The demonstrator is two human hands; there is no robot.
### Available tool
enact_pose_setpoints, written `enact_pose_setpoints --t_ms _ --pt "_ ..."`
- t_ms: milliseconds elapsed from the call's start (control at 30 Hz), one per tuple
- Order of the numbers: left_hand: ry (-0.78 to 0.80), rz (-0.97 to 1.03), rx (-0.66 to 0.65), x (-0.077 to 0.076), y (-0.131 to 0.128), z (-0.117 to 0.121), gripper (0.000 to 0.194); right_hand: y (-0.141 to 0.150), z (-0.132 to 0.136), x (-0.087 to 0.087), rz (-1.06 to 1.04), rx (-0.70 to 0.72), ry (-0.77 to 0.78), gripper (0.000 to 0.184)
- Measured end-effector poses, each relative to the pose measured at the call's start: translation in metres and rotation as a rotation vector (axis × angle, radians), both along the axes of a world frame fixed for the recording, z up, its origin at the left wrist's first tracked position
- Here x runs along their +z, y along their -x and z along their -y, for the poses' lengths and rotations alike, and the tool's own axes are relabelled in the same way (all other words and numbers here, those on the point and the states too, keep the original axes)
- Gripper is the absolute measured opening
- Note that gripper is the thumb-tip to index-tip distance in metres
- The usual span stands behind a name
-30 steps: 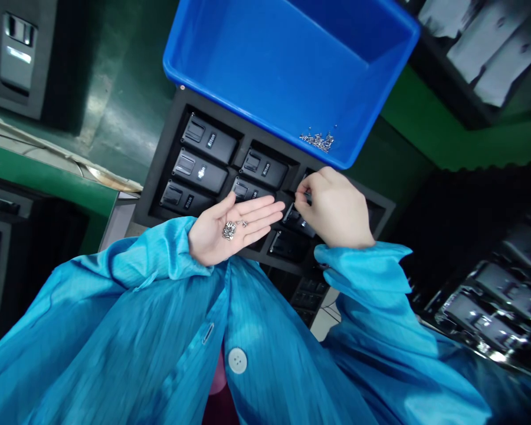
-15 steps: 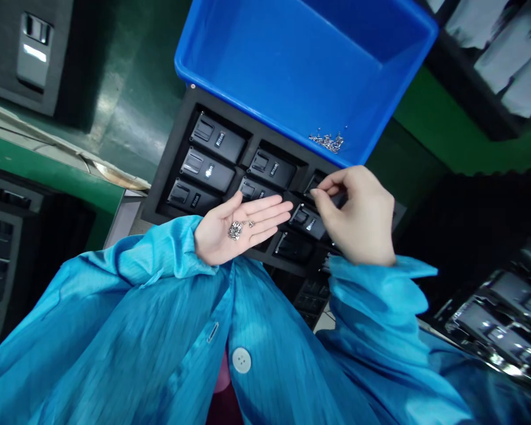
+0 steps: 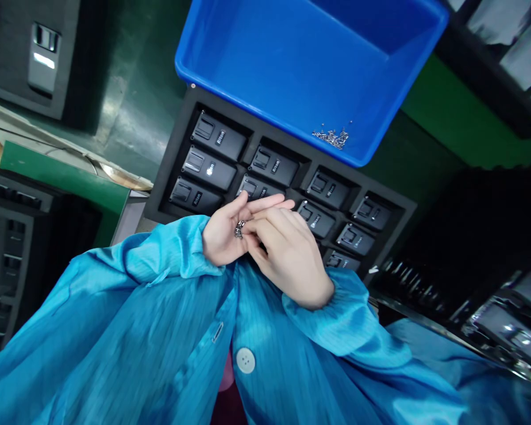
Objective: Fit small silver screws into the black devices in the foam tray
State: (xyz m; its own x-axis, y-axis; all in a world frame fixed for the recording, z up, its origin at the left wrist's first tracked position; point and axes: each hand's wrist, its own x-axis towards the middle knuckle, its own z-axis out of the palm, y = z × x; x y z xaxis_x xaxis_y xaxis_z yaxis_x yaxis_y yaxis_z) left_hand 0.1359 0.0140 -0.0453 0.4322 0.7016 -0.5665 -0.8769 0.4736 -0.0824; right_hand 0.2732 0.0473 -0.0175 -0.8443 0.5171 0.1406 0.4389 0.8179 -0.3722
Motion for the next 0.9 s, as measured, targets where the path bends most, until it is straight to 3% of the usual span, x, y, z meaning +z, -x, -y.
enact_pose_setpoints --t_ms 300,533,633,900 --pt "0.057 -0.019 0.012 0.002 -0.004 -0.001 0.065 0.006 0.000 0.005 0.118 0.076 -0.224 0.019" --pt "0.092 -0.032 -0.006 0.009 -0.004 -0.003 0.066 0.008 0.001 0.004 0.143 0.073 -0.293 0.020" --pt "0.102 -0.053 -0.022 0.009 -0.003 -0.004 0.066 0.007 0.000 0.003 0.116 0.057 -0.230 0.020" --pt "0.029 -0.018 -0.019 0.000 -0.002 -0.001 0.066 -0.005 -0.010 0.019 -0.105 -0.050 0.196 0.014"
